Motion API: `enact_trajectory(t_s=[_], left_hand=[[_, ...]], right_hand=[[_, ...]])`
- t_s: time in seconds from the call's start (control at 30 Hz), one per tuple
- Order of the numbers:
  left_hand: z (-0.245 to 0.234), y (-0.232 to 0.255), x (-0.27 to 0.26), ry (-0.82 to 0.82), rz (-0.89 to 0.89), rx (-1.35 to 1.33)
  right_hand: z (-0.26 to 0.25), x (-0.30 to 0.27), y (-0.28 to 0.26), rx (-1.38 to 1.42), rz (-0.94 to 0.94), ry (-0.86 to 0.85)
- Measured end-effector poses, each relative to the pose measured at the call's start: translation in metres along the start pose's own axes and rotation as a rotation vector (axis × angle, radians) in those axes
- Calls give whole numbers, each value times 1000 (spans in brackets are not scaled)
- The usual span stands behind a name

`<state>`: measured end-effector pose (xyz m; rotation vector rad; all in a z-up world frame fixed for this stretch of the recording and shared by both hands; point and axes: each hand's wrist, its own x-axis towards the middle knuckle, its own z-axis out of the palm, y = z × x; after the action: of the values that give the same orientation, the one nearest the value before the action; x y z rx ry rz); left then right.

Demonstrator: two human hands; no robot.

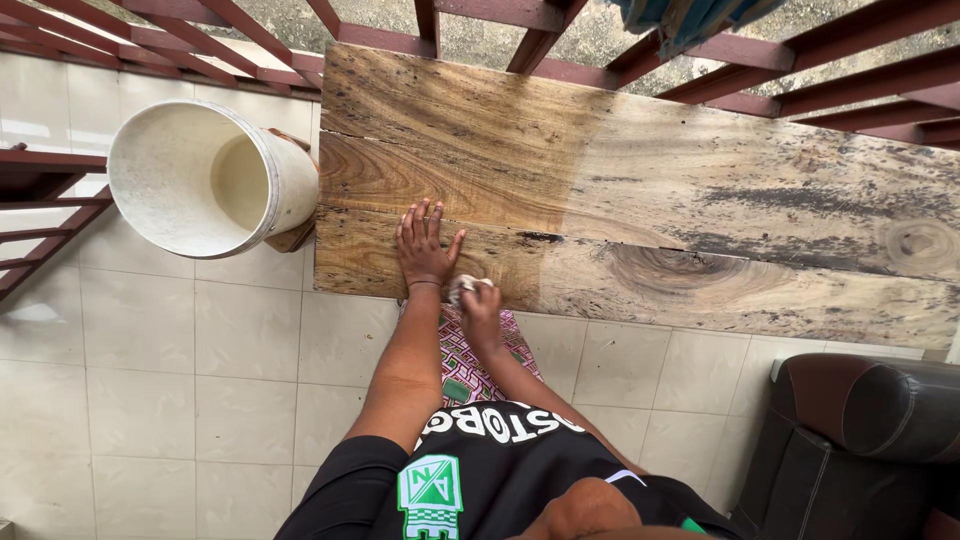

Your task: The person repeatedly dips a cloth into a bucket of water, wrings it out, and wipes the surface of a wooden table. The person continues this cycle of dipping, wringing, and wiping across different areas of the table.

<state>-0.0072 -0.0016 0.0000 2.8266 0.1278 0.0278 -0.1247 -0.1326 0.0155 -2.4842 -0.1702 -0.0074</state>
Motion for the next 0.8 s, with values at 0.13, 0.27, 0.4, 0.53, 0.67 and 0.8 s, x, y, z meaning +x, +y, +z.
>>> enact_trajectory(t_s=[0.13,0.27,0.4,0.53,0.67,0.8], left_hand=[[3,1,4,19,-8,-20],[3,0,3,-49,-21,12],[3,1,2,-60,-12,21],[-1,1,3,-86,-25,8],[-6,3,5,-83,-29,-14],[-9,5,4,-90,-28,8]], right_hand=[[12,7,-4,31,-160,-92],[-19,-19,51,-153,-92,-31],[-82,-58,114,-319,245,136],[-54,-40,105,-208,497,239],[6,-11,40,-129,170,120],[-8,-10,49,-157,40,49]])
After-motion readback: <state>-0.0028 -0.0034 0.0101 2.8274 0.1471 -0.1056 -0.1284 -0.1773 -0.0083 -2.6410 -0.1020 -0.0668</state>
